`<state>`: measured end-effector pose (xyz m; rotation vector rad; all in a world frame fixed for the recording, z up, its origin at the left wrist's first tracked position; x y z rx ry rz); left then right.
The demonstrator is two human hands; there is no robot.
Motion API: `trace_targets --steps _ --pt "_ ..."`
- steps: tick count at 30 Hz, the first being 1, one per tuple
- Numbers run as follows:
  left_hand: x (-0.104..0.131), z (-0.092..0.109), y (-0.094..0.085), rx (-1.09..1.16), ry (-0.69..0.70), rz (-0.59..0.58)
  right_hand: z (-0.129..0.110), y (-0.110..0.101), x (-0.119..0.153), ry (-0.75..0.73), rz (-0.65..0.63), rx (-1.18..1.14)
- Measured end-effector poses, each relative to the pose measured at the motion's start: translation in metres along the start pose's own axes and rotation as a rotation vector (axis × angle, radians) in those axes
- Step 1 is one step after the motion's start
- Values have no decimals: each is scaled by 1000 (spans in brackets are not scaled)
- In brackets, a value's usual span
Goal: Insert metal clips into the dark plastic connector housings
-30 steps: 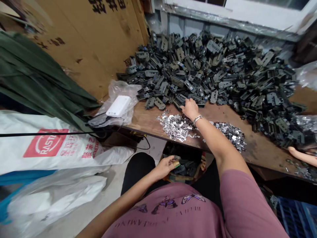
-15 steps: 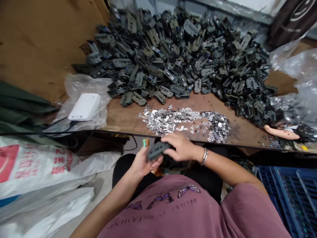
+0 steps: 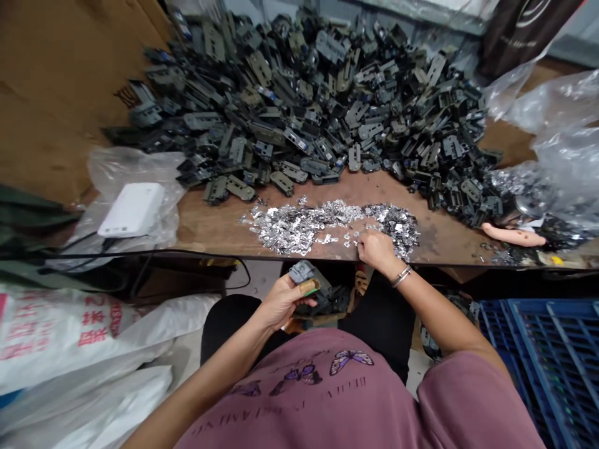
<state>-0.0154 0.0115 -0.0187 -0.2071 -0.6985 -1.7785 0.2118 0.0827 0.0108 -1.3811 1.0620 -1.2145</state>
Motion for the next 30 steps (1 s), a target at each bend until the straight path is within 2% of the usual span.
trace_targets --steps 4,6,9,11,13,17,21,23,27,30 --pt "1 -1 -1 -77 43 33 0 -1 9 -50 -28 30" --pt "2 -1 0 -106 76 60 -2 -7 17 -73 28 -46" --pt "3 4 5 -188 199 114 -15 -18 32 -159 119 -407" --pt "4 7 9 -269 285 129 -31 -23 41 -253 108 -660" --pt "6 10 12 -336 351 127 -46 -26 50 -339 96 -764" --pt "14 12 13 -440 460 85 -63 -31 59 -446 107 -673" --pt "22 9 8 -486 458 79 -61 -35 65 -492 71 -657" --pt "23 8 4 -466 437 96 -60 -35 69 -532 127 -672" --pt "25 5 -1 -441 395 128 -67 -25 80 -699 265 -637" --pt "27 3 -1 -481 351 137 -73 -14 81 -764 292 -614"
Point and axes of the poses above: each hand's wrist, its own x-axis away from the middle knuckle, its own y-axis out of the palm, z = x × y, the point moved 3 cm from there along -x, towards the middle knuckle, and after that the axes turned 5 degrees about -x, right-handed, at the moved point
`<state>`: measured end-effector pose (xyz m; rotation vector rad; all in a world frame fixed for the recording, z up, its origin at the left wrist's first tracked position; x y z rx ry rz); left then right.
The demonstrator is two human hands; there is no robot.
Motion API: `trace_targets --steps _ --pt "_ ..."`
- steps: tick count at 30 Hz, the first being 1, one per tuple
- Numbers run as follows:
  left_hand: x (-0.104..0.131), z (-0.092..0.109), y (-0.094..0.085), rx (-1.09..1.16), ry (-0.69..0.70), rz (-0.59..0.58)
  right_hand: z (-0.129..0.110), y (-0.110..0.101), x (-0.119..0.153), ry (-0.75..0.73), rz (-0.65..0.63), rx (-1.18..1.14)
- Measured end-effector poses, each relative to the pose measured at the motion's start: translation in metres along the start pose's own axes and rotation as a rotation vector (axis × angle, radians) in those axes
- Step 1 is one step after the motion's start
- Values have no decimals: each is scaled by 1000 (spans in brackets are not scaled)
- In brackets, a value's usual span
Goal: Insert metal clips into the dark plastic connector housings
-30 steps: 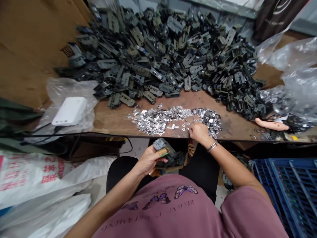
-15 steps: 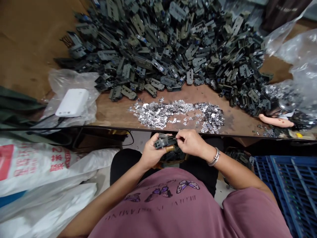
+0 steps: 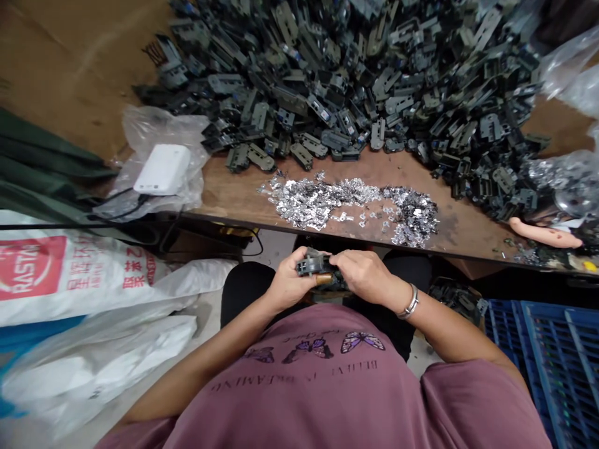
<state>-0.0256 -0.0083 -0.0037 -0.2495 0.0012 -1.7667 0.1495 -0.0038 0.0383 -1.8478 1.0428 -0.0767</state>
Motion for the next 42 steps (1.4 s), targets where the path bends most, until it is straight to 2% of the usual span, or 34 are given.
trace_targets --steps 3,8,11,15,17,21,24,28,31,36,42 --pt "2 2 -1 -3 -23 -1 6 4 3 87 39 -140" --pt "5 10 -8 50 -15 43 24 7 14 576 368 -681" --pt "8 12 -8 31 22 59 23 25 15 801 350 -1027" --pt "10 5 -3 19 93 67 20 47 10 939 384 -1311" --pt "10 -1 -3 20 113 60 20 55 8 975 402 -1427" --pt "11 -7 -8 43 120 -10 21 60 8 949 298 -1538" --pt "12 -8 -11 82 67 -36 20 58 10 872 201 -1472" --pt "14 -4 -13 116 -25 60 21 53 10 788 92 -1297" --pt "14 2 -14 135 -52 109 28 50 12 807 161 -1189" --pt "15 5 -16 170 -51 134 31 53 17 885 340 -1257" --pt "16 -2 -12 96 15 88 22 59 16 980 356 -1441"
Point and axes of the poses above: each hand's wrist, its own x-axis away from the middle knuckle, its own y-axis out of the palm, z = x × y, the point moved 3 cm from there along -x, towards the middle knuckle, and after that the axes turned 5 degrees about -x, right-handed, at the moved point
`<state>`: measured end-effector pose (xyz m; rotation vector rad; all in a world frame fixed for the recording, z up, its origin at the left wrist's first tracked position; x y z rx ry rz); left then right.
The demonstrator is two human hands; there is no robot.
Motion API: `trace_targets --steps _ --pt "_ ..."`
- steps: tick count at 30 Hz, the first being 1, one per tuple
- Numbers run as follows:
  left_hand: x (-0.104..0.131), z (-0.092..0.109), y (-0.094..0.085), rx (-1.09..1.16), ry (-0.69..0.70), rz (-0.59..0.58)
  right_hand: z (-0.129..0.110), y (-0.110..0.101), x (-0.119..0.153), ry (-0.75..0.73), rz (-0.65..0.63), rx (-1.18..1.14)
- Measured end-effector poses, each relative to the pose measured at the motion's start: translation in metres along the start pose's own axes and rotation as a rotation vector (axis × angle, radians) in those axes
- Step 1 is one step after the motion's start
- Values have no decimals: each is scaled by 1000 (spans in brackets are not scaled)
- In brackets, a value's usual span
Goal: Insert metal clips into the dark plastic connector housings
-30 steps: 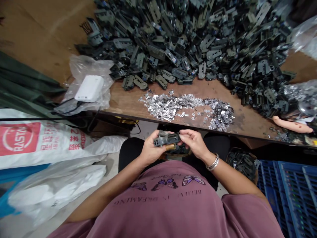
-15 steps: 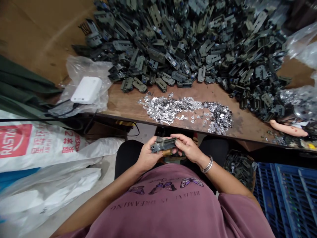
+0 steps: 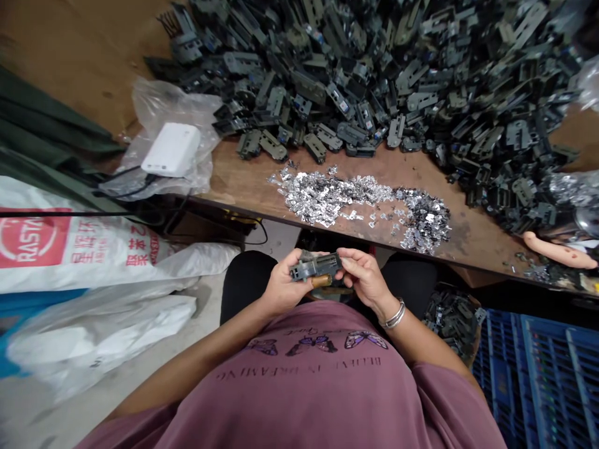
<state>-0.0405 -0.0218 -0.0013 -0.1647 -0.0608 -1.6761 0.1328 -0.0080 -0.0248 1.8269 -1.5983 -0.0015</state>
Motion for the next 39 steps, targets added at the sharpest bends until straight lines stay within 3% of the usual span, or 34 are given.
trace_targets --steps 6,11,14,19,25,28,31,35,39 --pt "-2 -13 1 -64 34 -42 5 5 -2 150 -100 -141" --pt "-3 -20 2 -58 92 -115 12 5 -2 166 -143 -168" --pt "-1 -22 -2 -30 52 -173 11 -2 -2 135 -133 -89" --pt "5 -24 -3 301 -205 -481 -5 -12 1 -62 -172 262" --pt "2 -25 6 278 -398 -465 -25 5 6 -504 -341 1043" --pt "1 -22 8 400 -445 -377 -43 5 -5 -678 -244 1243" --pt "1 -18 9 461 -457 -300 -64 -2 -30 -726 22 1396" --pt "0 -15 9 492 -441 -179 -77 0 -65 -548 264 1766" --pt "-4 -13 6 530 -402 -64 -74 5 -79 -413 304 1952"
Point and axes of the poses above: each hand's wrist, its own x-axis away from the middle knuckle, its own y-axis out of the palm, z = x × y, the point moved 3 cm from there along -x, towards the middle knuckle, and after that the axes turned 5 degrees about -x, right-handed, at the moved point
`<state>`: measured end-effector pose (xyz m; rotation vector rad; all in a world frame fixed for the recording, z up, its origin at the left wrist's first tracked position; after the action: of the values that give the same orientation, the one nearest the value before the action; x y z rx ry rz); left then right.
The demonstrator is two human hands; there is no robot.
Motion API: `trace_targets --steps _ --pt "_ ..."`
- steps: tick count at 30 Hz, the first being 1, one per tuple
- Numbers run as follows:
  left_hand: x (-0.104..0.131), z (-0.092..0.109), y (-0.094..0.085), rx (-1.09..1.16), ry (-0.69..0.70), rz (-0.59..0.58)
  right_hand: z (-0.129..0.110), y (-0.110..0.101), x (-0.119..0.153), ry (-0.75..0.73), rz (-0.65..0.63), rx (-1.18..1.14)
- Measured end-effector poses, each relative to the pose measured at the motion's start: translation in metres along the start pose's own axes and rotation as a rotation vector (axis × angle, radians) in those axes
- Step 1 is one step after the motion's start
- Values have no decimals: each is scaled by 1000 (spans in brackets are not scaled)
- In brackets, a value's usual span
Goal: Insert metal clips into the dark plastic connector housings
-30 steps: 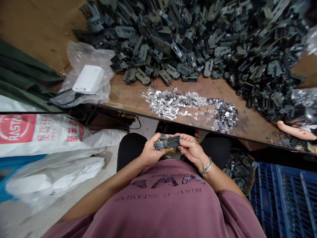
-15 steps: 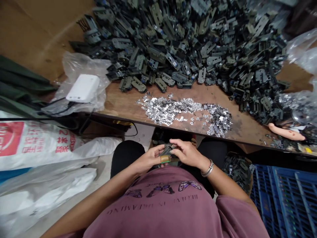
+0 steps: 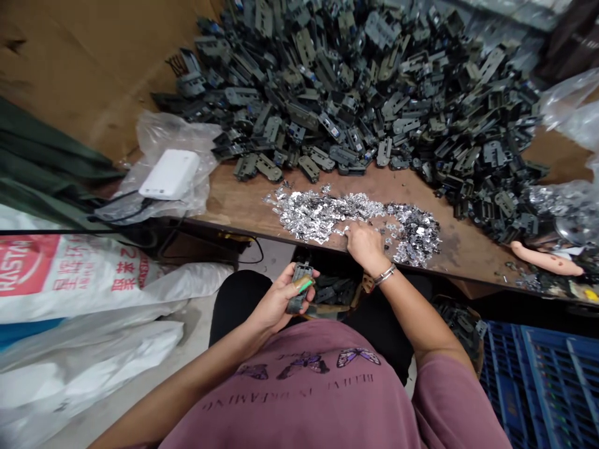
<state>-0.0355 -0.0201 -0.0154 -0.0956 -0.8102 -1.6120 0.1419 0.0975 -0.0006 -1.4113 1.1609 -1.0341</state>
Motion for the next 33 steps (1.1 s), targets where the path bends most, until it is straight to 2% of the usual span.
trace_targets --steps 4,8,11,15,18,21,26,33 --pt "-3 2 -6 -23 -5 74 9 2 10 -34 52 -22" --pt "-6 0 -9 -10 -48 61 12 -2 34 -167 217 -229" --pt "-5 1 -5 6 -48 34 -5 -8 56 -316 348 -537" --pt "-1 5 4 -63 -14 -10 -37 -13 79 -400 385 -786" --pt "2 8 7 -132 102 -11 -54 -17 86 -529 388 -781" --pt "4 12 6 -257 249 23 -59 -20 88 -614 410 -773" --pt "7 13 6 -468 324 79 -58 -14 94 -576 382 -694" --pt "14 12 3 -834 385 254 -60 4 106 -561 318 -596"
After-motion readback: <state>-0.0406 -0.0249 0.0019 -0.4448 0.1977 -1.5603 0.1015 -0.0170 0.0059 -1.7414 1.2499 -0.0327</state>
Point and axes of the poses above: each hand's wrist, its own x-axis away from the middle knuckle, its own y-axis out of the palm, z = x × y, the point moved 3 cm from there along -x, towards the middle knuckle, and after that the axes turned 5 degrees about -x, right-handed, at the moved point
